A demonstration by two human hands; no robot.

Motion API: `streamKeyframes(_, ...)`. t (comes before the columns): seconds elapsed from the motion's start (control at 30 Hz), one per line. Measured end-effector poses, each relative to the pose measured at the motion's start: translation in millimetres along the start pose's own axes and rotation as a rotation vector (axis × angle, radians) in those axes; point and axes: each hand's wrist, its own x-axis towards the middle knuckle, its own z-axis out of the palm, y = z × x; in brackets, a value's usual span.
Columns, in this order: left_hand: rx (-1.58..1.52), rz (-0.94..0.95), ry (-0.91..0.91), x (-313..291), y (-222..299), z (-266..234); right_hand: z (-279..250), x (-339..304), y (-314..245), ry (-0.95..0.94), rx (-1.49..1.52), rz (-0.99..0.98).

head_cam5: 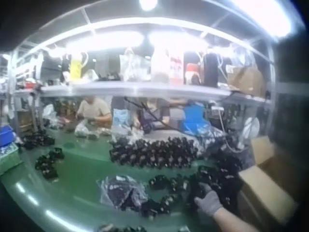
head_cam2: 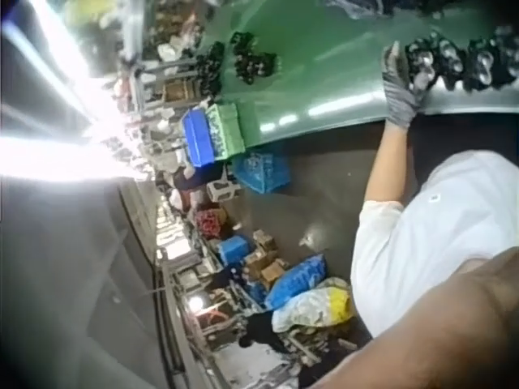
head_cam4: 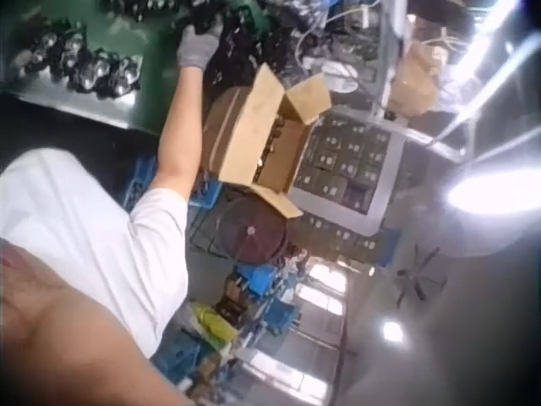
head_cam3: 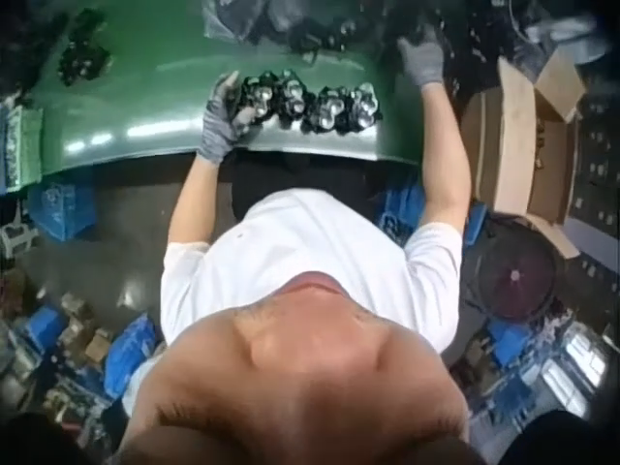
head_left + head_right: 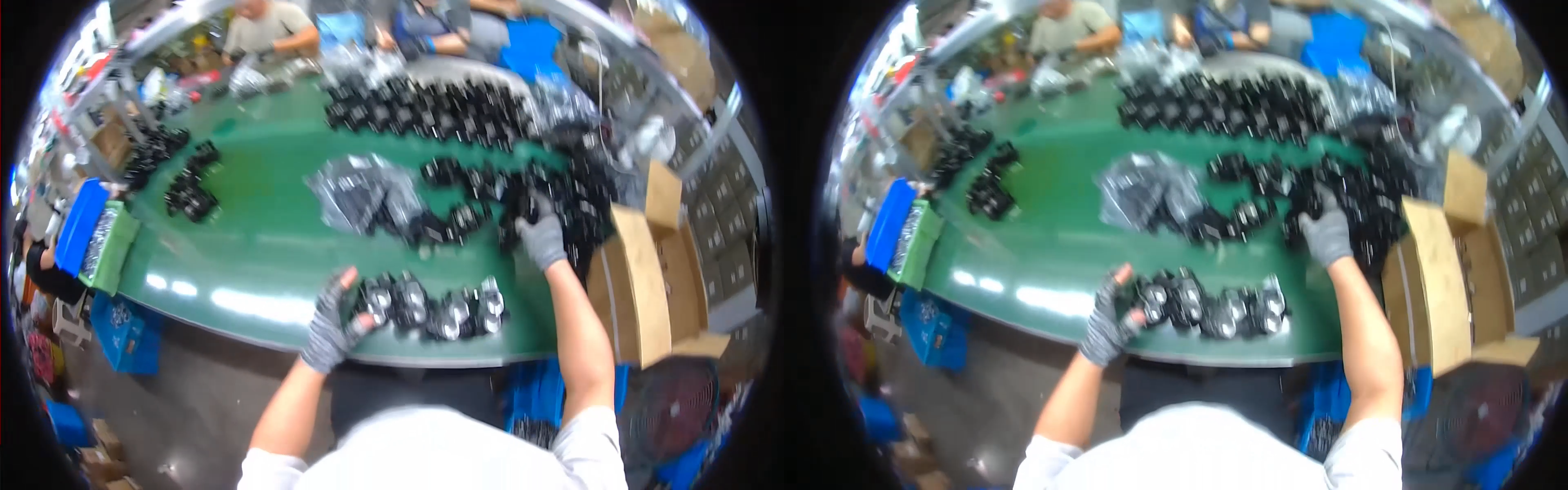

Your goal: Assembling small internal components into black metal housings at a factory assembly line.

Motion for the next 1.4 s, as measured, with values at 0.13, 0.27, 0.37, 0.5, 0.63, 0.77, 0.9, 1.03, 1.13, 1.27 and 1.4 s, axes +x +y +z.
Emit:
streamKeyframes(0.13,-0.164,0.011,-0.039,17,2,-1,-3,-66,-8,0.081,-0.033,-0.202)
streamKeyframes(0.27,-0.207,-0.02,-0.053,25,12,-1,-15,-135,19,0.095,-0.049,-0.366)
streamKeyframes(0.37,-0.165,-0.023,-0.07,17,8,0,-22,-169,29,0.091,-0.117,-0.434)
streamKeyframes(0.5,-0.144,-0.036,-0.064,9,14,0,-36,-194,23,0.008,-0.209,-0.348)
streamKeyframes(0.63,-0.17,-0.037,-0.062,6,9,2,-64,-195,-1,-0.168,-0.195,-0.184)
streamKeyframes(0.77,-0.192,-0.053,-0.058,9,11,2,-82,-188,-13,-0.258,-0.063,-0.069)
streamKeyframes(0.9,-0.139,-0.005,-0.058,11,11,4,-68,-185,-19,-0.133,0.136,0.12)
streamKeyframes(1.03,-0.13,-0.014,-0.082,11,10,4,-53,-180,-22,-0.184,0.031,0.103)
streamKeyframes(1.13,-0.13,-0.047,-0.099,5,12,-4,-52,-181,-26,-0.218,0.02,-0.033)
streamKeyframes(1.27,-0.117,-0.061,-0.144,5,2,-3,-76,-197,-37,-0.136,-0.158,-0.112)
streamKeyframes(1.4,-0.112,-0.009,-0.15,12,-15,1,-155,-229,-69,-0.137,0.051,0.065)
